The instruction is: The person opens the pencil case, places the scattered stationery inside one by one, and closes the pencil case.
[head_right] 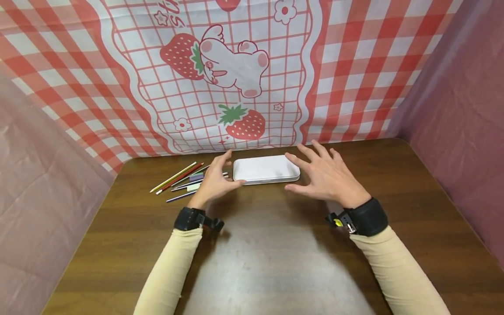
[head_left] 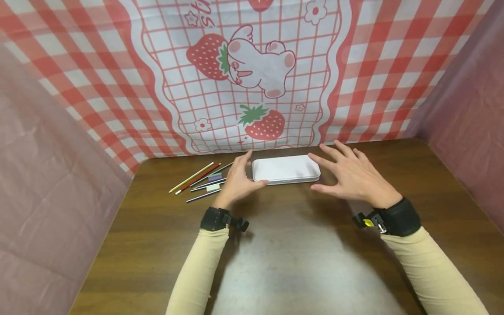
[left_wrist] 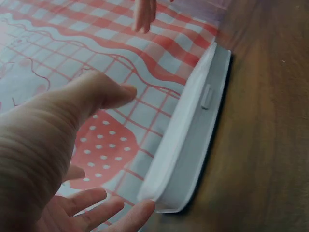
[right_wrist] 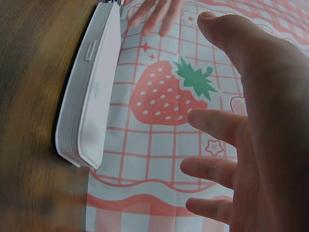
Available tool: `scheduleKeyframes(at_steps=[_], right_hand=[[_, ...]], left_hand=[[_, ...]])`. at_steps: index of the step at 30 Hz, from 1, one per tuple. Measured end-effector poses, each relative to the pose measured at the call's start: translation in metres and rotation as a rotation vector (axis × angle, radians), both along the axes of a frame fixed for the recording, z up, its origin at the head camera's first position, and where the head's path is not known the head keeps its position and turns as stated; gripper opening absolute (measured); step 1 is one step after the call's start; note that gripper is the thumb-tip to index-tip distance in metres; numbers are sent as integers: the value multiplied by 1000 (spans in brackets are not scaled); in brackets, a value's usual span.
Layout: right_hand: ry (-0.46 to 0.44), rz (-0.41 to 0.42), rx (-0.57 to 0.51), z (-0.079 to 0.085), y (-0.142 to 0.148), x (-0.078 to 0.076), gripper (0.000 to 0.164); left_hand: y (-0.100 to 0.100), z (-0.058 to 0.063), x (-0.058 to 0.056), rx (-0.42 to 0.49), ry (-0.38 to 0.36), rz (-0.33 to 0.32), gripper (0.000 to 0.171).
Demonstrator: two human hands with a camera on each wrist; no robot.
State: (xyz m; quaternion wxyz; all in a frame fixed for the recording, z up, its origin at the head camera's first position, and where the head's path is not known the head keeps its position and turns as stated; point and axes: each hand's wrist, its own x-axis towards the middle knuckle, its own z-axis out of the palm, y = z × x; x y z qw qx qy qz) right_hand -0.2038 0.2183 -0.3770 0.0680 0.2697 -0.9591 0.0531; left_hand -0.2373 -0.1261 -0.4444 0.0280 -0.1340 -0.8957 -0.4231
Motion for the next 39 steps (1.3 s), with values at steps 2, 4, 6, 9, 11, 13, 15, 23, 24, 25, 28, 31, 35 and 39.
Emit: scheduleKeyframes(at_steps=[2, 4, 6, 9, 11, 13, 15, 23, 24, 25, 28, 31, 35, 39], right_hand=[[-1, 1, -1, -1, 0, 0, 91], [-4, 0, -3, -1, 0, 1, 91], [-5, -1, -2, -1, -1, 1, 91], [-5, 3, 7, -1, -1, 0, 91], [-4, 6, 9, -1, -1, 0, 91], [-7, 7, 11, -1, -1, -1, 91], [-10, 6, 11, -1, -1, -1, 91], [-20, 7, 15, -2, -1, -2, 90], [-22, 7, 14, -2, -1, -2, 91], [-25, 6, 15, -2, -1, -2, 91], [-33, 7, 13, -2, -3, -2, 91], [-33, 11, 15, -3, -4, -2, 91], [-26, 13, 22, -3, -4, -3, 91], [-24, 8, 30, -3, -3, -3, 91]], left_hand=[[-1, -15, -7, -14, 7, 19, 119], [-1, -31, -15, -24, 16, 31, 123], [1, -42, -19, -11, 16, 37, 128], [6, -48, -19, 14, 30, 55, 133], [11, -42, -13, 32, 16, 75, 133], [15, -36, -9, 40, -5, 95, 132], [17, -33, -5, 39, -35, 111, 130], [20, -28, 2, -7, -67, 130, 123], [20, -29, 2, -4, -63, 131, 123], [20, -28, 2, -9, -59, 134, 123], [20, -29, 3, -15, -45, 154, 120], [21, -30, 2, -12, -29, 181, 116], [22, -33, 0, 4, -12, 207, 106], [22, -35, -1, -3, 6, 213, 91]])
